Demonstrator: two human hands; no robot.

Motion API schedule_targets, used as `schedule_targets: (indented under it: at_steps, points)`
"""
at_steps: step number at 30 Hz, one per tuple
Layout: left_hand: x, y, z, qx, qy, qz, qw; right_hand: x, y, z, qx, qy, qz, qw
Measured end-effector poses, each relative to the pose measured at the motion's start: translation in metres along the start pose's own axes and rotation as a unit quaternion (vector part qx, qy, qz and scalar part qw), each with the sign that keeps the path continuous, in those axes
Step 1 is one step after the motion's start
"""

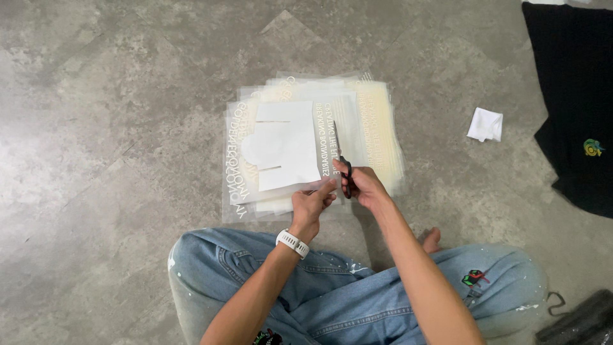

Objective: The person sits on the floor and uses scissors to cut the edges of stacked transparent plastic sheets. They trim the sides of the stack, remove the cut strips, and place the finished sheets to the side.

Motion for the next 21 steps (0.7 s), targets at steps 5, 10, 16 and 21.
schedule_targets:
  at_steps: [5,10,16,21]
  points:
    - [0.007,-0.001,0.004,0.015,0.004,-0.002,1.0,-0.003,-0.003,0.002,-0.015,0.004,-0.007,1.0]
    - [0.007,-0.003,0.013,0.037,0.007,0.008,0.999,-0.019,-0.001,-0.006,-0.021,0.007,-0.013,1.0]
    - [0.003,-0.001,0.01,0.027,0.014,0.004,1.0,-0.013,-0.006,0.009,-0.018,0.014,-0.017,1.0]
    - [0.009,0.0,0.004,0.018,0.021,-0.003,1.0,-0.024,0.002,0.005,-0.012,0.013,-0.023,1.0]
Point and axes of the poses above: each hand's wrist, its own x-axis away from the middle knuckle, its own y-axis out of the back of the hand, z = x × y, the point moved 4 cm from there along -x, towards the middle knuckle, and after that the axes turned 9 degrees about x, right-handed, at the moved point
